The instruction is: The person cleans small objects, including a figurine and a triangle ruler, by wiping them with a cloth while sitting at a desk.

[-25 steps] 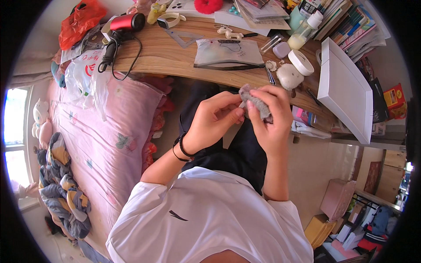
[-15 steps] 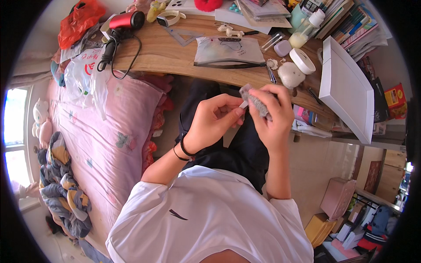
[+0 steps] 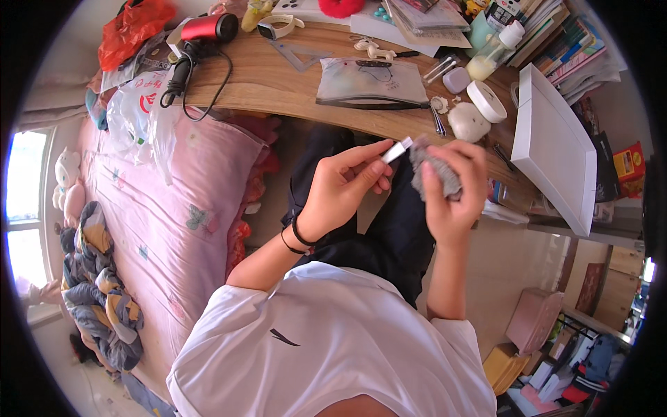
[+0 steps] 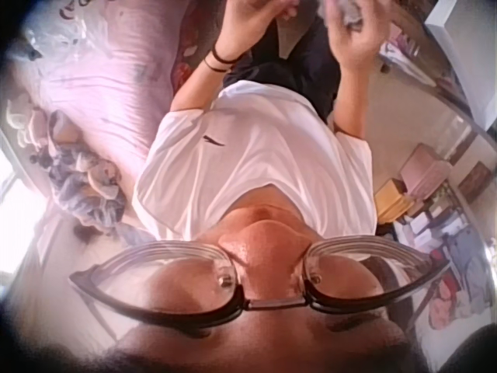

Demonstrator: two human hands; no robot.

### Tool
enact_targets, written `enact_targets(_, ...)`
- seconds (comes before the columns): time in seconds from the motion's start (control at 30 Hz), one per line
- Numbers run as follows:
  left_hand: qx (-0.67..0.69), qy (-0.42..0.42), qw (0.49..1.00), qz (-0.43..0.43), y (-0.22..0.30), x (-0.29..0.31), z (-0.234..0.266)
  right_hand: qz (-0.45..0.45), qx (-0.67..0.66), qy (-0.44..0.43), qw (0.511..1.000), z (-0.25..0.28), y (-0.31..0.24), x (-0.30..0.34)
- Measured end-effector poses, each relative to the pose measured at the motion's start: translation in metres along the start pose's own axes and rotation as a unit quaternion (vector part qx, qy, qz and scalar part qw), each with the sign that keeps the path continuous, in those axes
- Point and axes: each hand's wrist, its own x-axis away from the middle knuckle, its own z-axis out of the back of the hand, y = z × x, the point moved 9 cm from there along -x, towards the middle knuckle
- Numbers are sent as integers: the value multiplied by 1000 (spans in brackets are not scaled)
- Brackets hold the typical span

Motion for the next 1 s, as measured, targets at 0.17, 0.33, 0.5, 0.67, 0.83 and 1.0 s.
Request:
enact_targets(0.17,-18,-68,998,2,-4,2,-12,24,-25,-66,997,-23,-6,8)
enact_targets(0.33,-63,-124,990,-8,3,4,-27,32,-12,-35,999,-22,6,3)
enact_targets(0.5,35,-48,997,44,-2,1,-16,14,-21,-14,1000,-13,1,5)
enact_targets(0.67,-65,-107,992,-23,9,5,-19,25,-22,-84,996,-25,1,4)
enact_targets(0.83,-13,-60,998,28,5,3,-13,17,7,-18,1000,-9,4,0)
enact_targets(1.0,-72,-93,993,-13,11,4,-15,34,8,-82,996,-22,-6,1)
